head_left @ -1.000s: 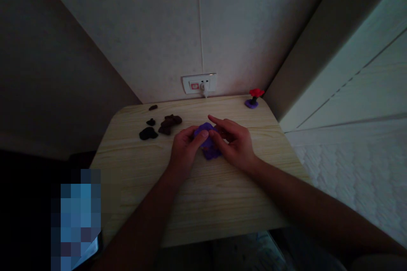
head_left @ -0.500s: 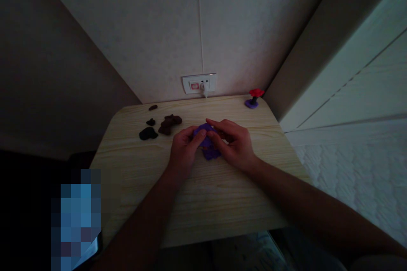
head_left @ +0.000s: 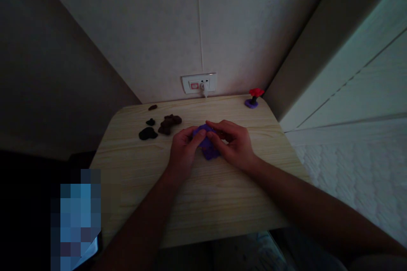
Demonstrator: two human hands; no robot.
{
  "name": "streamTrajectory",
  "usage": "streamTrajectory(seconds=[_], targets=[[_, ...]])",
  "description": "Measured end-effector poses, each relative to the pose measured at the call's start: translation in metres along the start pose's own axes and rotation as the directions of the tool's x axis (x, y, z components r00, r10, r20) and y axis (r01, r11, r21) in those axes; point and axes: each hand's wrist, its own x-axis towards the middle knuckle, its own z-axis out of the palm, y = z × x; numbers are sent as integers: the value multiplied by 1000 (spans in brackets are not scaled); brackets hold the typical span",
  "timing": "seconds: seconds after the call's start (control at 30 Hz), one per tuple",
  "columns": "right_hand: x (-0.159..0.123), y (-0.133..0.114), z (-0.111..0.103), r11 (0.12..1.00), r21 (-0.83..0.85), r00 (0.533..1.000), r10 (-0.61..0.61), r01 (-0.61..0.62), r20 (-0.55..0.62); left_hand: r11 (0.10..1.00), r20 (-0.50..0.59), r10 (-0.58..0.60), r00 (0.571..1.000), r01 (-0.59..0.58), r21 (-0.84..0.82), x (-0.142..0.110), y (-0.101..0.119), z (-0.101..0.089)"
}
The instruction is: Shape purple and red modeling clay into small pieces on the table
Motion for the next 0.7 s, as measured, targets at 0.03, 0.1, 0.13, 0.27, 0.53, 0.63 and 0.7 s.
streamTrajectory(seconds=[0.03, 0.1, 0.13, 0.27, 0.53, 0.63, 0.7], targets=[[-1, 0, 1, 1000, 16, 1000, 25, -25, -4, 1000, -2, 1, 1000, -1, -4, 0, 0, 0], [-1, 0, 2, 998, 39, 998, 57, -57, -6, 1000, -11, -2, 1000, 1, -19, 0, 0, 0], [-1, 0, 2, 997, 48, 998, 63, -63, -5, 1000, -14, -4, 1000, 4, -25, 0, 0, 0], [-2, 0, 2, 998, 51, 999, 45, -45, 10, 999, -19, -12, 1000, 11, -31, 0, 1, 1], [-2, 1, 2, 999, 32, 999, 20, -21, 29, 1000, -17, -3, 1000, 3, -22, 0, 1, 2], [-3, 1, 2, 999, 33, 999, 24, -25, 29, 1000, -17, 7, 1000, -7, -20, 0, -1, 1], [-2, 0, 2, 998, 44, 999, 35, -36, 27, 1000, -19, 7, 1000, -7, -20, 1, -2, 0]])
